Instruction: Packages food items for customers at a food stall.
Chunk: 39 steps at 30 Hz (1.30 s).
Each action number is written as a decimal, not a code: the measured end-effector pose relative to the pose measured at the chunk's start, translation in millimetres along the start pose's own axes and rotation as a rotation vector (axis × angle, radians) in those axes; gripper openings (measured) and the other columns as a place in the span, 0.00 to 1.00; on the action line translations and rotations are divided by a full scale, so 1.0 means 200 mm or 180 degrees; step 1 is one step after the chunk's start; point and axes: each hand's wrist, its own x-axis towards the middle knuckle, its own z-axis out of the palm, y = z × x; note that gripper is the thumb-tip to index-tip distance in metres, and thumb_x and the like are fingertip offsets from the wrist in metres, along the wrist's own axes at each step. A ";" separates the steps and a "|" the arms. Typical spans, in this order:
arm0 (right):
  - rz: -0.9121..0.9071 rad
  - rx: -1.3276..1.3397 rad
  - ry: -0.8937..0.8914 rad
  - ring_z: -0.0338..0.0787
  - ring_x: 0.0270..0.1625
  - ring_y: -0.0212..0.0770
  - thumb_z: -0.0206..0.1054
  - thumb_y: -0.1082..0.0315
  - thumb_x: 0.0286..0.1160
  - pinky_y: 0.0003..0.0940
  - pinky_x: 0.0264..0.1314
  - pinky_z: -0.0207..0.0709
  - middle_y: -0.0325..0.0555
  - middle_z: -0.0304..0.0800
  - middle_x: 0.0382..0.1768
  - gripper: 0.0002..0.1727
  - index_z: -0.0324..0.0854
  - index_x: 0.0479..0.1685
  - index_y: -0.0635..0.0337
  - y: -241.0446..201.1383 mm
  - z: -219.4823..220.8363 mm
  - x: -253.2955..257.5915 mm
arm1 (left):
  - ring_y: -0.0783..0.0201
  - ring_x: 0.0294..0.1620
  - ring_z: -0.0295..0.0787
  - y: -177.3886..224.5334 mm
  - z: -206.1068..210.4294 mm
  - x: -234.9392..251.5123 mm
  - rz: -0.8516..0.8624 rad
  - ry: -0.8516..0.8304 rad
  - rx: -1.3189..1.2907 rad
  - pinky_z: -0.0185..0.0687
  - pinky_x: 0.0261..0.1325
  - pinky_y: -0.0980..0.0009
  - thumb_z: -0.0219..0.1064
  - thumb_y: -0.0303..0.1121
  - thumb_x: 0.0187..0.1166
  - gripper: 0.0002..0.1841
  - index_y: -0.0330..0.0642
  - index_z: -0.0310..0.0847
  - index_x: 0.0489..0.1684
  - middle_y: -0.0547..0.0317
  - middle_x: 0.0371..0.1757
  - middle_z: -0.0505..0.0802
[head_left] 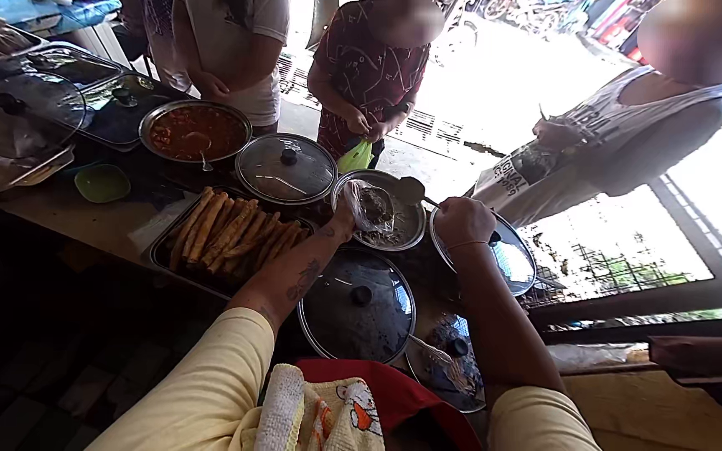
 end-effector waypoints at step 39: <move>0.0476 0.0418 -0.0816 0.87 0.65 0.66 0.67 0.61 0.78 0.73 0.61 0.74 0.64 0.92 0.57 0.13 0.92 0.51 0.58 0.11 0.12 0.05 | 0.48 0.73 0.77 0.01 0.08 0.02 -0.0254 0.0118 -0.0269 0.78 0.67 0.45 0.31 0.63 0.91 0.34 0.56 0.58 0.89 0.44 0.78 0.77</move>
